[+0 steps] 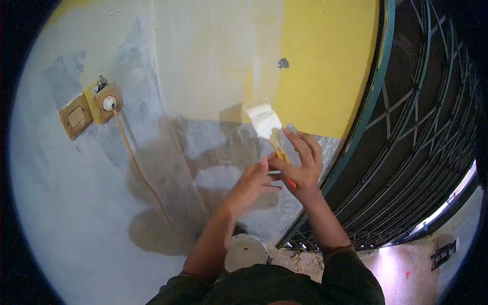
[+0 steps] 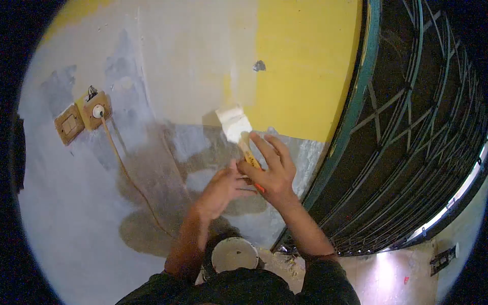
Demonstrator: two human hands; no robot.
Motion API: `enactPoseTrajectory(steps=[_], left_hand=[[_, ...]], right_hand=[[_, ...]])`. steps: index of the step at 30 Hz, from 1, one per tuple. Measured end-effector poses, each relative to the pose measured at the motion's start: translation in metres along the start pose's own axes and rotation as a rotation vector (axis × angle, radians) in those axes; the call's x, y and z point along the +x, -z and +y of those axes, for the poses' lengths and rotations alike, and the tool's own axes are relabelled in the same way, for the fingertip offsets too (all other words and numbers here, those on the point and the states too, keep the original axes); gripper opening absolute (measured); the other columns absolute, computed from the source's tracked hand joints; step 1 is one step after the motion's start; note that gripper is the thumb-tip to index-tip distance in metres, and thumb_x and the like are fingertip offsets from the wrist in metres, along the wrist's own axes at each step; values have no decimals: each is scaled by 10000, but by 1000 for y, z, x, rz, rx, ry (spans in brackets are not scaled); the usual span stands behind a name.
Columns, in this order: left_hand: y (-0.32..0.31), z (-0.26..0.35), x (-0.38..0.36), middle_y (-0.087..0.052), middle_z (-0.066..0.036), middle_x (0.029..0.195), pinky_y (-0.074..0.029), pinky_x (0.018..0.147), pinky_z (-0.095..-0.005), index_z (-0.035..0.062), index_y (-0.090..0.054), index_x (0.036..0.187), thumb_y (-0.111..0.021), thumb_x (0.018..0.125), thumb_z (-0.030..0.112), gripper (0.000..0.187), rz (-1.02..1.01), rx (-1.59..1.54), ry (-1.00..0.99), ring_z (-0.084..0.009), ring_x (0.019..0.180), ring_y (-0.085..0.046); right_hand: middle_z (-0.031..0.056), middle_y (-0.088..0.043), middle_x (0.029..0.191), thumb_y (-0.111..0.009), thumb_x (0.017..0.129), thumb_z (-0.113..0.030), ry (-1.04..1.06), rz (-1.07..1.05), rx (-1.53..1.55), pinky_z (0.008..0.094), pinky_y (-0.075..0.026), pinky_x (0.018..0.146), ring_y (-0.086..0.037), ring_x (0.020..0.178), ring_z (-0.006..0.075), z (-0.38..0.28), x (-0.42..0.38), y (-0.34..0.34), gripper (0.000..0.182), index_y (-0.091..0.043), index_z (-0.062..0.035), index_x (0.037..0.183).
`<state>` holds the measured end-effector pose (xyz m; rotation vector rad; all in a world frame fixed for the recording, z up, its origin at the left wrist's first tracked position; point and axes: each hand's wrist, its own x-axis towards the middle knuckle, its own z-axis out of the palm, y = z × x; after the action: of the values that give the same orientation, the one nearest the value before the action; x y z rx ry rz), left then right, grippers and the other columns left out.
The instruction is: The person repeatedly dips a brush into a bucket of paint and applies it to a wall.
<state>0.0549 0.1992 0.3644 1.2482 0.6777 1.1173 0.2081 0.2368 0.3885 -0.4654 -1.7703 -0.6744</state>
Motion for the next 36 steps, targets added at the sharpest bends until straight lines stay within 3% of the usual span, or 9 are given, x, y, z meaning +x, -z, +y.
enactPoseTrajectory(steps=[9,14,15,22,29,31,32,34,36], left_hand=[[-38,-28,-2,-589,-90,1214,-438,978,-405,46,-524,1248,-377,1028,462,493,-37,-413,-116,-231,1131,-565],[-43,-32,0,-615,-68,1050,-465,927,-348,30,-563,1116,-406,1039,393,403,113,-298,-150,-202,1034,-591],[-48,-24,-1,-614,-79,985,-488,852,-329,27,-566,1076,-389,1047,377,394,223,-256,-156,-184,945,-603],[-23,21,19,-586,-72,806,-447,508,-258,-4,-568,1021,-463,1026,320,341,530,208,-321,-130,591,-574],[7,87,79,-531,-5,695,-336,418,-213,11,-584,1038,-552,981,392,386,578,299,-525,-61,544,-464],[23,94,104,-667,-111,774,-496,610,-352,-5,-613,1000,-531,982,342,358,773,645,-519,-219,653,-637],[31,95,115,-667,-111,774,-496,610,-352,-5,-613,1000,-531,982,342,358,773,645,-523,-219,653,-637],[35,99,126,-667,-213,806,-498,616,-461,-4,-584,1091,-498,983,339,370,832,1365,-751,-398,701,-633],[20,89,124,-655,-246,862,-482,701,-509,-4,-593,1065,-482,980,320,353,860,1341,-631,-448,798,-612]], right_hand=[[129,-572,1305,-787,660,-102,-187,63,-14,391,-508,794,-543,1095,344,-20,-40,20,320,-750,-255,939],[186,-518,1348,-693,690,84,-328,-97,177,407,-509,830,-526,1169,389,-41,-36,30,604,-652,-175,1234],[216,-476,1379,-672,710,80,-342,-162,213,417,-501,861,-503,1206,417,-41,-42,30,671,-547,-91,1346],[237,-468,1364,-680,749,-33,-586,-96,338,476,-399,1024,-472,1225,421,-48,-71,48,677,-472,-46,1393],[214,-507,1314,-657,784,-42,-691,-116,407,436,-441,969,-509,1175,392,-45,-71,50,588,-514,-47,1354],[207,-514,1307,-657,789,-46,-679,-122,398,415,-479,919,-517,1166,379,-44,-71,51,568,-525,-49,1342],[201,-518,1305,-658,795,-51,-708,-134,423,387,-505,842,-525,1158,365,-44,-73,52,555,-531,-55,1336],[194,-522,1303,-659,802,-56,-736,-141,449,358,-531,764,-533,1149,351,-44,-79,51,542,-537,-61,1330],[185,-528,1297,-659,811,-64,-732,-153,439,313,-529,635,-544,1136,327,-42,-89,48,520,-546,-69,1319]])
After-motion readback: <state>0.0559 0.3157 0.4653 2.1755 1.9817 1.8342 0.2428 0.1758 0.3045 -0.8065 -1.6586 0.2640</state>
